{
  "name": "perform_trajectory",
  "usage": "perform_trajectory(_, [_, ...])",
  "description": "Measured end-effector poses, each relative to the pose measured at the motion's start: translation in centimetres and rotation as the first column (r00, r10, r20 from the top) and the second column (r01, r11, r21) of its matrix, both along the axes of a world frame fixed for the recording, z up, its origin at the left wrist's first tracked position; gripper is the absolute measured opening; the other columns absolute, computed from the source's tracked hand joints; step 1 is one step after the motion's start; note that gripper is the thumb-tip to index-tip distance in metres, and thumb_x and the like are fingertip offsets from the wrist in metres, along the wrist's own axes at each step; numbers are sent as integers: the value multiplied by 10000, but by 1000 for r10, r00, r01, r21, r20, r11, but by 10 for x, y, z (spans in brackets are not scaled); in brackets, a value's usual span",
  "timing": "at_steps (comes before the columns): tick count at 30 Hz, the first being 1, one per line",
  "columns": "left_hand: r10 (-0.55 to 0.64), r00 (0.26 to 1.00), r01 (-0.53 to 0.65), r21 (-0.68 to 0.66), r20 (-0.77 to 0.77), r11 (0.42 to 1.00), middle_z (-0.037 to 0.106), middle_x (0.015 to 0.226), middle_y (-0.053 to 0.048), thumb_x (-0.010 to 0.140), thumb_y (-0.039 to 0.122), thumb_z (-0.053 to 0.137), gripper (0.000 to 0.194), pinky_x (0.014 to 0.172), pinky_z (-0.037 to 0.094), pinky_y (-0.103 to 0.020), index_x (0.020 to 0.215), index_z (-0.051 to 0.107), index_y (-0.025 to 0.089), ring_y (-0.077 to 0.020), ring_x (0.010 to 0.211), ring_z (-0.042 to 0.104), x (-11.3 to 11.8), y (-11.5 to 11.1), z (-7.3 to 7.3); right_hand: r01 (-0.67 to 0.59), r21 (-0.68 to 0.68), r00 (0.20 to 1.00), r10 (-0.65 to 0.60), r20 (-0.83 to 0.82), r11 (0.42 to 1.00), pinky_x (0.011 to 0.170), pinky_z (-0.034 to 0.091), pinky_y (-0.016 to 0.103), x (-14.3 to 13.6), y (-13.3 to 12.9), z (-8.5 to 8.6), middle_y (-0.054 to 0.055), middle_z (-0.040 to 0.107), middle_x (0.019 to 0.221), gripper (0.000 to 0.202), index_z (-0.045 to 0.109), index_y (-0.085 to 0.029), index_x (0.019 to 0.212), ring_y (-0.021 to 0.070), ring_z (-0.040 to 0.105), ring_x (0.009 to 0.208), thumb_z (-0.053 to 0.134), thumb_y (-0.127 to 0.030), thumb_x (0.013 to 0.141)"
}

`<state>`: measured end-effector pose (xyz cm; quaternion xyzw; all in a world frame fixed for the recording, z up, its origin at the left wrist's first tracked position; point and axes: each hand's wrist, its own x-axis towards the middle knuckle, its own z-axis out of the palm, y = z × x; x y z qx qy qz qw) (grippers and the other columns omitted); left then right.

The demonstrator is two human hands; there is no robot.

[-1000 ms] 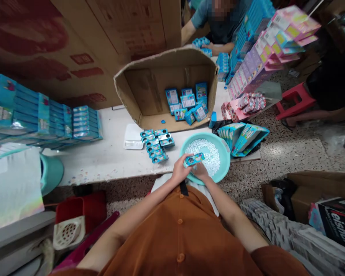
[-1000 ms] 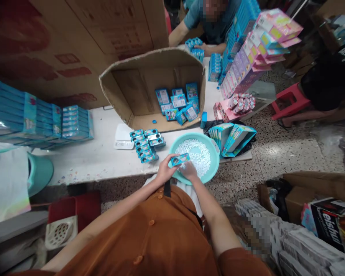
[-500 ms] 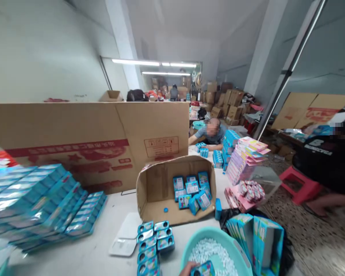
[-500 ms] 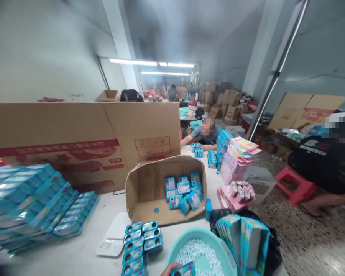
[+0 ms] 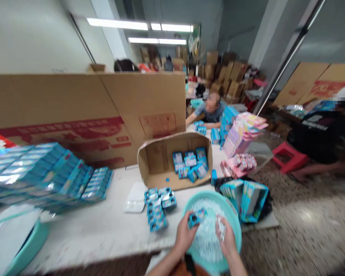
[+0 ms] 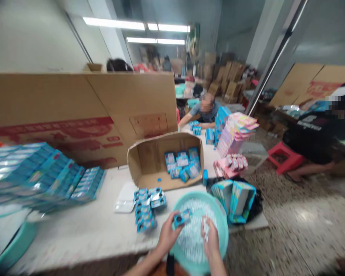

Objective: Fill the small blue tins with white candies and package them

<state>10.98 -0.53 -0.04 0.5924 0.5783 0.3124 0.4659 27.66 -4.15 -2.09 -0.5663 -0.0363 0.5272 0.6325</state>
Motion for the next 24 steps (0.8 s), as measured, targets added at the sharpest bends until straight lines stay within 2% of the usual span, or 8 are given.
perform_trajectory(2, [-69,998,69,27,-15,997,678,1021,-40,674,171,637,374,897,492,-354,1044,589,198,-218,980,630,4,-4,-2,158,-6,981,-158,-112,987,369,431,173,2,-4,20,-33,608,672,202,602,-218,739,84,551,504,681,-281,564])
perform_trajectory(3, [-98,995,99,48,-23,994,674,1025,-41,681,172,641,382,897,487,-352,1057,581,195,-209,978,627,6,-5,-3,173,11,971,-169,-167,985,352,392,156,4,-1,30,-45,575,616,157,576,-203,705,64,504,459,650,-269,584])
perform_trajectory(7, [-209,976,216,116,-67,969,656,1065,-48,702,162,651,376,910,469,-356,1068,577,201,-204,997,604,13,-9,-10,170,91,954,-140,-264,981,328,314,159,2,23,62,-63,496,544,150,480,-204,647,53,414,397,554,-327,692])
perform_trajectory(9, [-252,964,262,147,-86,954,652,1071,-49,713,152,645,381,915,463,-364,1083,573,210,-204,997,598,16,-13,-11,106,130,960,-67,-273,986,326,285,160,-4,29,70,-59,482,545,156,477,-202,658,52,393,390,519,-335,727])
perform_trajectory(11, [-289,952,304,181,-102,935,650,1079,-49,718,146,640,384,919,460,-367,1090,574,218,-208,1011,590,19,-15,-10,50,147,965,-10,-263,988,329,256,159,-12,29,72,-50,484,557,133,496,-194,671,53,397,402,500,-312,732])
perform_trajectory(14, [-322,936,346,218,-140,912,651,1070,-50,702,111,630,407,916,460,-367,1091,581,220,-212,1018,584,21,-17,-11,17,123,975,11,-221,992,351,262,163,-26,25,67,-39,496,571,105,525,-182,677,57,427,434,490,-272,717])
perform_trajectory(20, [-339,921,377,218,-194,900,658,1051,-42,689,103,626,419,895,465,-342,1087,600,228,-205,1001,589,18,-19,-17,41,132,998,-33,-57,990,480,402,214,-38,21,54,-42,486,536,207,479,-193,571,90,488,500,506,-316,736])
perform_trajectory(24, [-333,924,366,188,-186,912,664,1057,-45,702,134,634,408,873,471,-325,1100,604,221,-212,990,599,18,-20,-14,-18,115,999,14,37,993,553,438,242,-38,19,52,-24,535,562,262,522,-189,583,110,533,546,502,-381,761])
